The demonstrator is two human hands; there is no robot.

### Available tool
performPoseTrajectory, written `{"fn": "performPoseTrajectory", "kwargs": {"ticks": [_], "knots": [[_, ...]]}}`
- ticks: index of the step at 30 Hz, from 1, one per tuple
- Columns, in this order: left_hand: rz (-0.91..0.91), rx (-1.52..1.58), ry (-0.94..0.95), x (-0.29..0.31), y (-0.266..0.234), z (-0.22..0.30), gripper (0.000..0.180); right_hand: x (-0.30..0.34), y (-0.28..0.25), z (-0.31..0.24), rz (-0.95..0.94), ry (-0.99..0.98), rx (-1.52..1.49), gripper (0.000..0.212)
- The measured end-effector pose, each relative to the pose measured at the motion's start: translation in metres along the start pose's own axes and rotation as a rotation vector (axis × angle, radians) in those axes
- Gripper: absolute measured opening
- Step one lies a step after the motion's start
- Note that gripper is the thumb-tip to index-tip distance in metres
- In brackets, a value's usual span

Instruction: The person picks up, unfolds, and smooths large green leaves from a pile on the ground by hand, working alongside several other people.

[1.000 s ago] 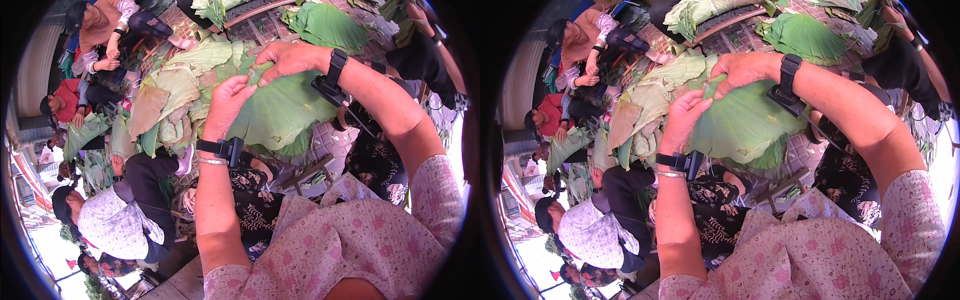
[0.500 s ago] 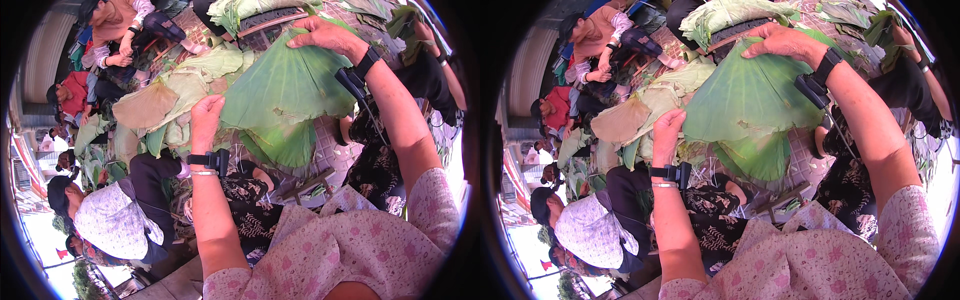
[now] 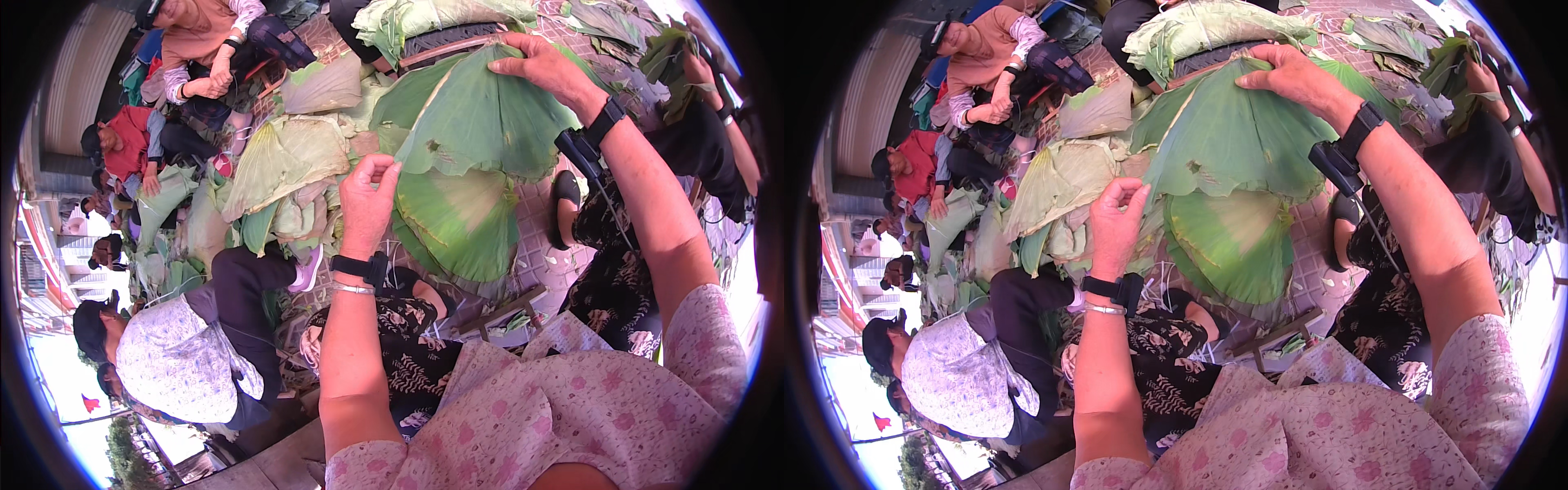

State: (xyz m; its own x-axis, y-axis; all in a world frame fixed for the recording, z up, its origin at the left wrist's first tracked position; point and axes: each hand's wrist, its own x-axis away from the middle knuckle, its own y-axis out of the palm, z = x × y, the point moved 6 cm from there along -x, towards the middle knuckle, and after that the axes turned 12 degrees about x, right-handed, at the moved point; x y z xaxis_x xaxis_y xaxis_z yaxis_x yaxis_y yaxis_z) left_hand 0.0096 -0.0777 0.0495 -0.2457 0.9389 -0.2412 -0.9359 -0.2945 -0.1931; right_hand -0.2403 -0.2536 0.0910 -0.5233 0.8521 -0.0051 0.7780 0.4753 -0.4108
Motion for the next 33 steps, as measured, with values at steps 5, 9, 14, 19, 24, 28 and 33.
{"fn": "performPoseTrajectory", "kwargs": {"ticks": [5,9,14,19,24,28,33], "knots": [[-0.177,0.010,-0.178,0.017,0.023,-0.030,0.008,-0.004,0.003,-0.003,-0.060,-0.118,0.022,0.025],[-0.114,0.049,-0.265,0.015,0.014,-0.049,0.007,-0.003,0.005,-0.010,-0.161,-0.196,0.088,0.021],[-0.011,0.241,-0.254,0.007,0.001,-0.049,0.014,0.008,-0.001,-0.020,-0.221,-0.221,0.167,0.021],[0.036,0.330,-0.341,0.007,-0.003,-0.054,0.032,0.019,-0.008,-0.036,-0.389,-0.222,0.161,0.020],[0.052,0.252,-0.283,0.006,0.000,-0.040,0.044,0.018,-0.015,-0.030,-0.368,-0.261,0.085,0.025],[-0.235,0.572,-0.478,0.011,0.024,-0.024,0.041,0.015,-0.024,-0.021,-0.307,-0.231,0.050,0.025],[-0.193,0.544,-0.437,0.011,0.013,-0.038,0.028,0.013,-0.021,-0.019,-0.290,-0.182,0.127,0.021]]}}
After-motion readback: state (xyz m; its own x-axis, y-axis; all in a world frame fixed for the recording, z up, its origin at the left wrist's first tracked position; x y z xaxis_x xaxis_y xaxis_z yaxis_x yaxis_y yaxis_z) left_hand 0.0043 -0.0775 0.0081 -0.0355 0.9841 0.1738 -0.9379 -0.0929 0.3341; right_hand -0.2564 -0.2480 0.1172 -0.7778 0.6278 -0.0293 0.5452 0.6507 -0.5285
